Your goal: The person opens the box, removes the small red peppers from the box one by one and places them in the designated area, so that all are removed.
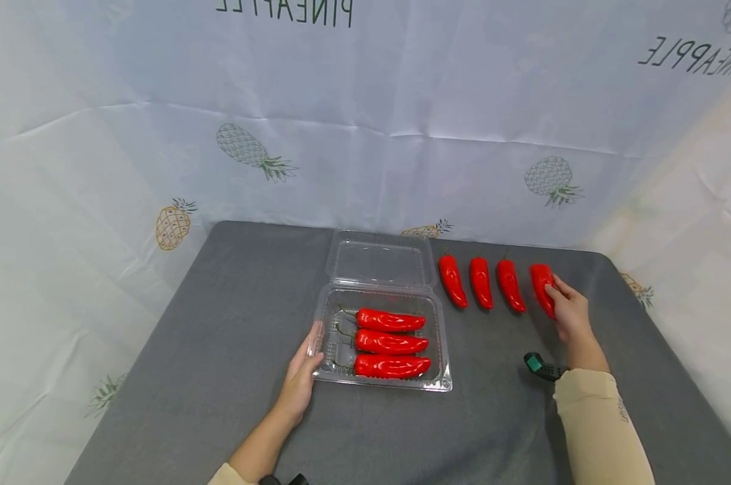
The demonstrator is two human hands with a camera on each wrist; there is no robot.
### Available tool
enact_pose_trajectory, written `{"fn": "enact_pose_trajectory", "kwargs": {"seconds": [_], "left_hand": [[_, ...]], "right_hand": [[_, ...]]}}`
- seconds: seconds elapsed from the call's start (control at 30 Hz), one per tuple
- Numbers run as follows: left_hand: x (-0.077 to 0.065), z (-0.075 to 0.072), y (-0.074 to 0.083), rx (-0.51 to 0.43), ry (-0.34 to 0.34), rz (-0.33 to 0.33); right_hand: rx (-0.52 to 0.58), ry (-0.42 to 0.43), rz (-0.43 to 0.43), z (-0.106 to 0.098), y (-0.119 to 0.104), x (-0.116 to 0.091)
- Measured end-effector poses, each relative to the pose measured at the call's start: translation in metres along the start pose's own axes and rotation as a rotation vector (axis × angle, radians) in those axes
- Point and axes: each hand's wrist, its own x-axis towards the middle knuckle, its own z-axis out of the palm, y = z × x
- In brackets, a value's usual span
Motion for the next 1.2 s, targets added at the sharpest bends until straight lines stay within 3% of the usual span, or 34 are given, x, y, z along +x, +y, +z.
{"fn": "enact_pose_trajectory", "kwargs": {"seconds": [0.47, 0.93, 1.2], "left_hand": [[0.001, 0.001, -0.002, -0.001, -0.007, -0.004], [0.0, -0.002, -0.003, -0.008, -0.01, 0.01], [-0.001, -0.002, -0.003, -0.014, -0.016, 0.007]], "right_hand": [[-0.314, 0.122, -0.049, 0.0, 0.006, 0.025], [-0.361, 0.124, -0.144, 0.013, 0.024, 0.034], [-0.377, 0.155, -0.132, 0.009, 0.026, 0.038]]}}
